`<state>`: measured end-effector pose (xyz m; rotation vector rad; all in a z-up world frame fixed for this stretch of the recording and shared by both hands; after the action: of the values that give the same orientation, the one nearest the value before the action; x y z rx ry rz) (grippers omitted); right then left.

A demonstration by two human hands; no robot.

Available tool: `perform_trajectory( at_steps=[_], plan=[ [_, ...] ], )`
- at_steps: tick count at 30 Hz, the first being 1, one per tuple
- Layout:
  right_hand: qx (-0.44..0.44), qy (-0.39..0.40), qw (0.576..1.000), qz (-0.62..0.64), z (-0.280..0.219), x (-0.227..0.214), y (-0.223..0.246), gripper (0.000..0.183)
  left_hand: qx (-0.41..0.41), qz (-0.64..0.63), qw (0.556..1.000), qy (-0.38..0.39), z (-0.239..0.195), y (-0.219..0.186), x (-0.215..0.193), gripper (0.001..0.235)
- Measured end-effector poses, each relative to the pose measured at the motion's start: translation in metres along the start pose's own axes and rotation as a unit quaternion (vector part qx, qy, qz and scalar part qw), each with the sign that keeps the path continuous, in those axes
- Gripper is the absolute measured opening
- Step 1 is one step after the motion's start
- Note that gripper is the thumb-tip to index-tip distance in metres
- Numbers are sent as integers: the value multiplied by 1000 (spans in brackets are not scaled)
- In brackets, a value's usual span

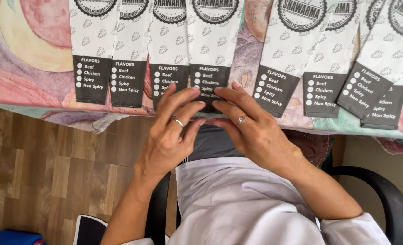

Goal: Aligning stacks of paper packaging sleeves and applying glue to the edges for assembly.

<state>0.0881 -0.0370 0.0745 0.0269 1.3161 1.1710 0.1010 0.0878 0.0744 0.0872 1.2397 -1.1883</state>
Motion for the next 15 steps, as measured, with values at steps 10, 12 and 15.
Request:
perform_trajectory(
  at_steps=[10,12,15],
  plan=[
    [13,-27,999,-30,-18,-14,2,13,35,-117,992,11,2,-3,9,9],
    [5,-23,999,-29,-17,-12,3,10,43,-122,991,10,1,-3,8,10],
    [4,-49,998,-33,-14,-14,5,8,38,-115,993,9,2,-4,9,7]
  ],
)
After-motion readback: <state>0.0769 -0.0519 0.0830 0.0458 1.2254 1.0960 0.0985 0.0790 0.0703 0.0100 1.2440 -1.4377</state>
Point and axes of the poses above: each hand's wrist, its own z-axis towards the middle knuckle, its own x-axis out of the palm, y = z × x, the point moved 10 cm from there along z, towards the middle knuckle, and after that the axes turned 13 degrees about y, right-handed, at the moved point
